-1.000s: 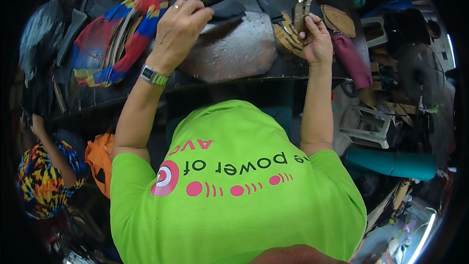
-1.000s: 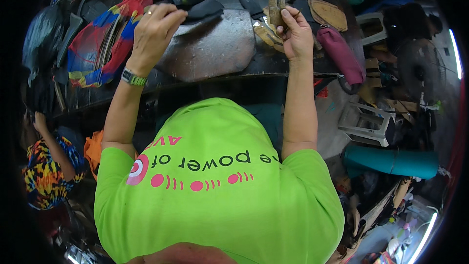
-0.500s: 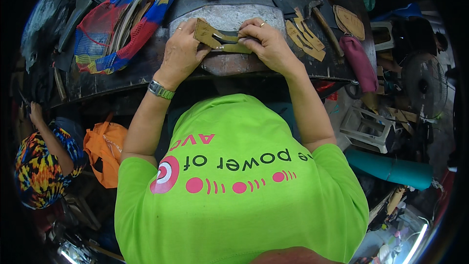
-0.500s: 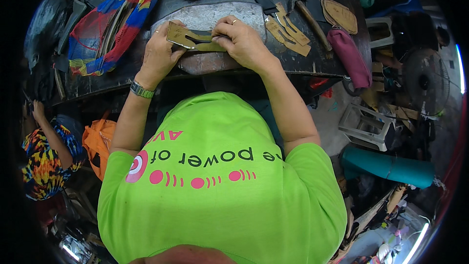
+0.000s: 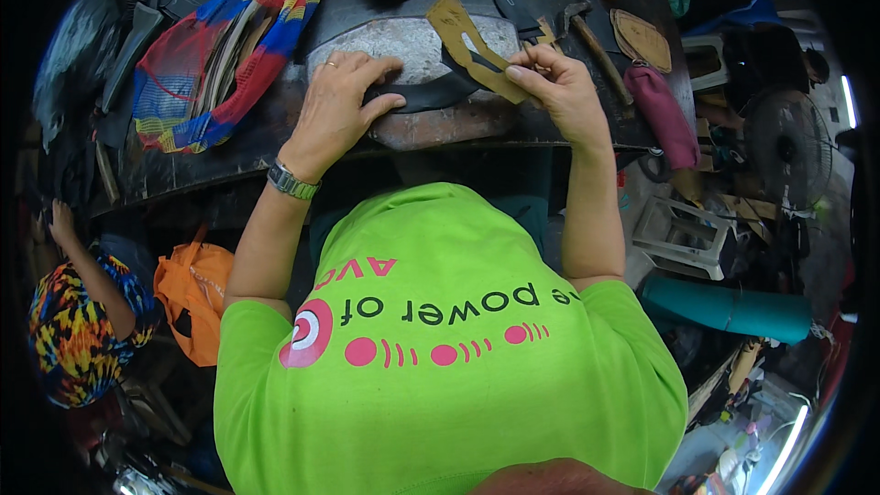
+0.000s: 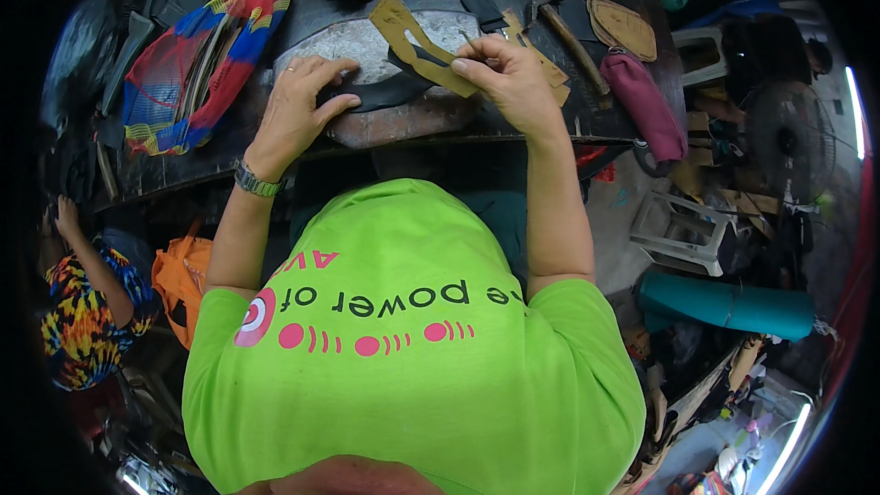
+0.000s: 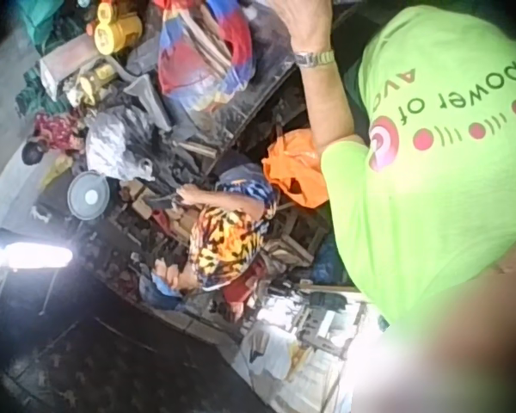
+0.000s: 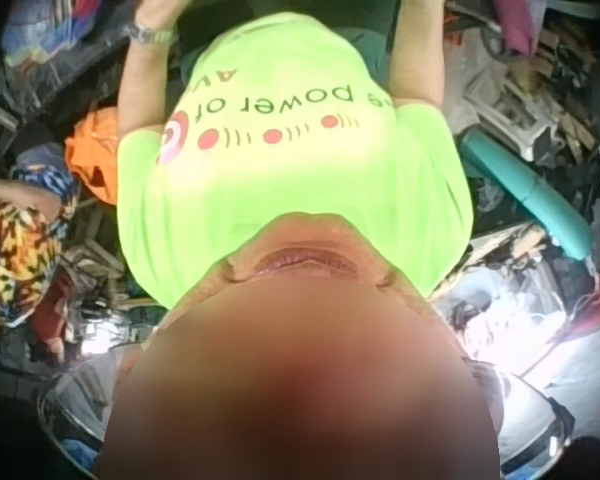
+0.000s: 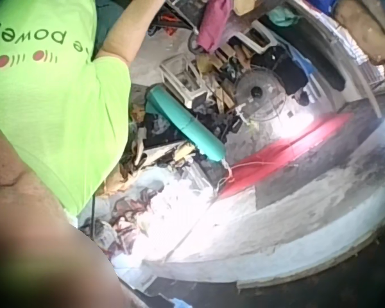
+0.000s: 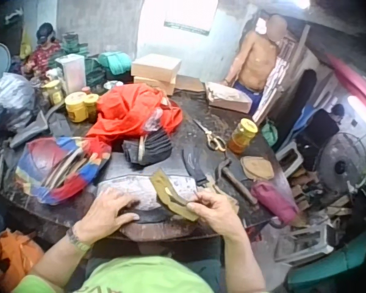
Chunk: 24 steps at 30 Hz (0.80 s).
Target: The person repeatedly places a tan template on a dark sheet, marks its outline with a pen, then lifts and repositions the template to mark additional outlines. The person handles the template and sheet directly, without visible tools other than the pen.
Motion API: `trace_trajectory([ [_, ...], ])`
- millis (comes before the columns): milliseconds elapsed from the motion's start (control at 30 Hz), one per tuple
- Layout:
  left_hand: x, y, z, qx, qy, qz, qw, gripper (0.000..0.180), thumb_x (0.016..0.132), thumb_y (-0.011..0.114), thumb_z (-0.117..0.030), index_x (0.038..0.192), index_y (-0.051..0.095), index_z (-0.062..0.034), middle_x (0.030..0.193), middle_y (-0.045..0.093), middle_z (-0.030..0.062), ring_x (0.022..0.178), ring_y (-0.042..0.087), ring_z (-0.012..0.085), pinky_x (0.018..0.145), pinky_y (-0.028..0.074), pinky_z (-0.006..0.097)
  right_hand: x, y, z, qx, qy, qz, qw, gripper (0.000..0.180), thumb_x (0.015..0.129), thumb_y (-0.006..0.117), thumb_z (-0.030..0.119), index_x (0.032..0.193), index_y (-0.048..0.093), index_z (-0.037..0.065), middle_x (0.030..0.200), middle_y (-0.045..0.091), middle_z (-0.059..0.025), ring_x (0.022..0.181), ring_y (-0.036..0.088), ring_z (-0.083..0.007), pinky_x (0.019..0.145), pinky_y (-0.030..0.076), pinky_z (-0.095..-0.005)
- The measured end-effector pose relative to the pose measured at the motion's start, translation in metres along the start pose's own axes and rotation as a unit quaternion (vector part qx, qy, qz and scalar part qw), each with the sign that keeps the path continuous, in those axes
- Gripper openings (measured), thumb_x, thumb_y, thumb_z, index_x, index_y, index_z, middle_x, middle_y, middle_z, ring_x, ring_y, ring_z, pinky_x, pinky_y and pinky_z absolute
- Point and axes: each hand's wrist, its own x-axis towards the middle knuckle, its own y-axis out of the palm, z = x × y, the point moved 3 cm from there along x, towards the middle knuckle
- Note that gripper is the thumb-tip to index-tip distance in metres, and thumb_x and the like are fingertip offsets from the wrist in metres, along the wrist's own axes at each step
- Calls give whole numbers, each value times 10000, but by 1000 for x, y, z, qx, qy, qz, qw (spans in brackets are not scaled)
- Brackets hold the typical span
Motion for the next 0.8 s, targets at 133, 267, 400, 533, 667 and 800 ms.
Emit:
trace_trajectory([
  [133,-2,0,-3,13,-20,65,998,289,854,790,-169,1114,705,-75,981,646,118,995,591,322,886,461,430,-10,-5,5,-3,51,46,998,174,944,780,158,1041,748,17,832,602,72,685,509,-26,596,385,-209],
  [267,0,6,-6,-14,-39,63,997,186,881,753,-134,1036,689,-55,1021,654,137,1028,586,349,904,458,446,-11,5,3,-23,33,97,994,174,936,786,159,1032,749,18,829,600,59,698,508,-33,598,388,-213],
  [400,10,3,10,-58,-47,49,996,157,908,719,-135,1032,684,-45,991,701,154,975,656,372,853,512,436,-10,15,1,-29,14,185,982,172,934,777,146,1019,746,0,857,618,20,749,529,-48,622,414,-225],
  [533,34,-22,49,-22,-92,38,995,177,919,730,-125,1059,694,-24,987,738,154,933,717,332,832,545,386,4,29,1,-105,-17,134,985,158,951,758,146,1047,740,21,762,600,56,624,487,-27,552,373,-217],
  [667,36,-30,46,75,-32,-95,992,211,914,744,-134,1111,713,-65,1051,722,123,1006,692,351,871,536,381,24,54,-10,-64,39,38,996,204,918,763,138,1027,742,-33,772,679,-7,677,587,-102,638,488,-291],
  [800,5,-28,15,-8,-7,-169,986,175,891,766,-154,1047,742,-79,1037,720,87,1015,677,313,875,526,396,29,64,-19,-132,28,11,991,193,935,746,146,1050,748,-9,765,679,-35,644,583,-94,595,459,-264],
])
